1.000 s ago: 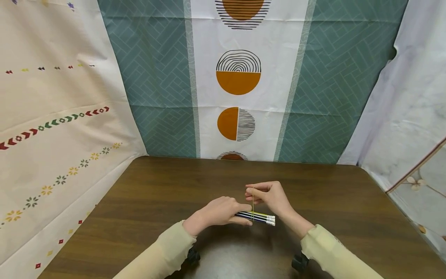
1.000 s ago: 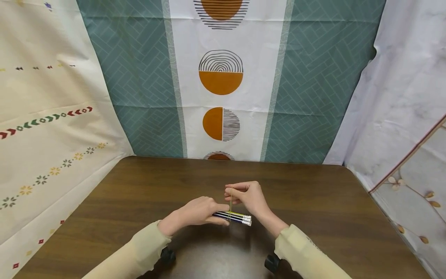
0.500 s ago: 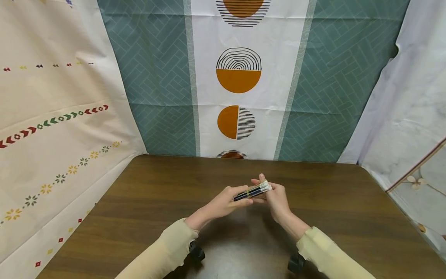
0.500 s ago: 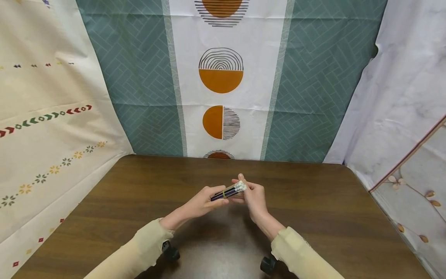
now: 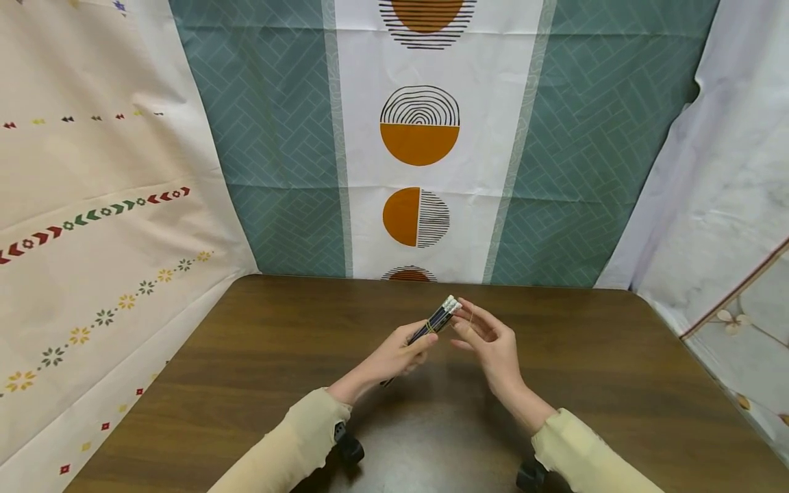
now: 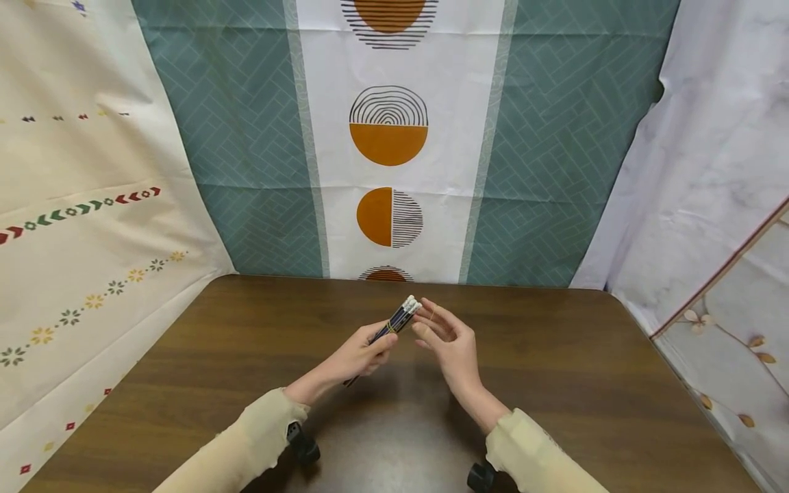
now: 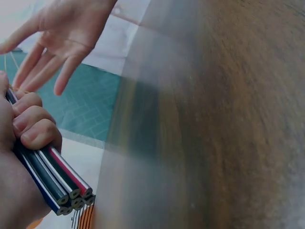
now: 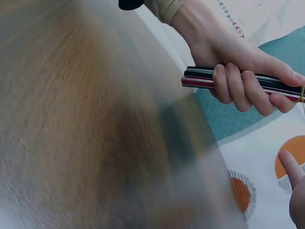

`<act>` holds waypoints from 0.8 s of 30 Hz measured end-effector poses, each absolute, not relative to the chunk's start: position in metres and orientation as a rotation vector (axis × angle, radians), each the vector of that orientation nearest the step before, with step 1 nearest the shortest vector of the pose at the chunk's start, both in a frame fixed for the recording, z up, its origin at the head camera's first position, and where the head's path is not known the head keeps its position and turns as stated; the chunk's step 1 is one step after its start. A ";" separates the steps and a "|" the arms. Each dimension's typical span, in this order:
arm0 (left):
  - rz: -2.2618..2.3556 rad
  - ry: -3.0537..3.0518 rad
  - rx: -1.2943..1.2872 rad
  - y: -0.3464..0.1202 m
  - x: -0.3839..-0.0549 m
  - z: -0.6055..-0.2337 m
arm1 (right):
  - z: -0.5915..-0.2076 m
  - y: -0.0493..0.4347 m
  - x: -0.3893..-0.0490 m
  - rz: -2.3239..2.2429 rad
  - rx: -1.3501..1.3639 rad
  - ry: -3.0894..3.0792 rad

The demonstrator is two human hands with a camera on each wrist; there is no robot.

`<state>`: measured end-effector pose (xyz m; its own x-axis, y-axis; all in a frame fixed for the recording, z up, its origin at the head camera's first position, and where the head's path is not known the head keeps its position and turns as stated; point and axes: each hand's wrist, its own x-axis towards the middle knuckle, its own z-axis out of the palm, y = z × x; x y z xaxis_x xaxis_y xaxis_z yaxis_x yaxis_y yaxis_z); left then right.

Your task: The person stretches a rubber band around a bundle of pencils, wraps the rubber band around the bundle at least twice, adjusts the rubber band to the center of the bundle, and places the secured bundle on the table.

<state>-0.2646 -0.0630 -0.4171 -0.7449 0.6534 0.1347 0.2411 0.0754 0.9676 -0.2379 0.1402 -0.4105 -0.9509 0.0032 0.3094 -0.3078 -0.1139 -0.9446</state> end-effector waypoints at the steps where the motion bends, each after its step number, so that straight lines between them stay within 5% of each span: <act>1: 1.702 2.016 0.888 -0.063 -0.265 -0.416 | -0.409 0.141 -0.238 2.114 0.383 -1.960; 24: 1.108 2.315 1.054 -0.068 -0.275 -0.402 | -0.410 0.150 -0.242 1.742 0.802 -2.143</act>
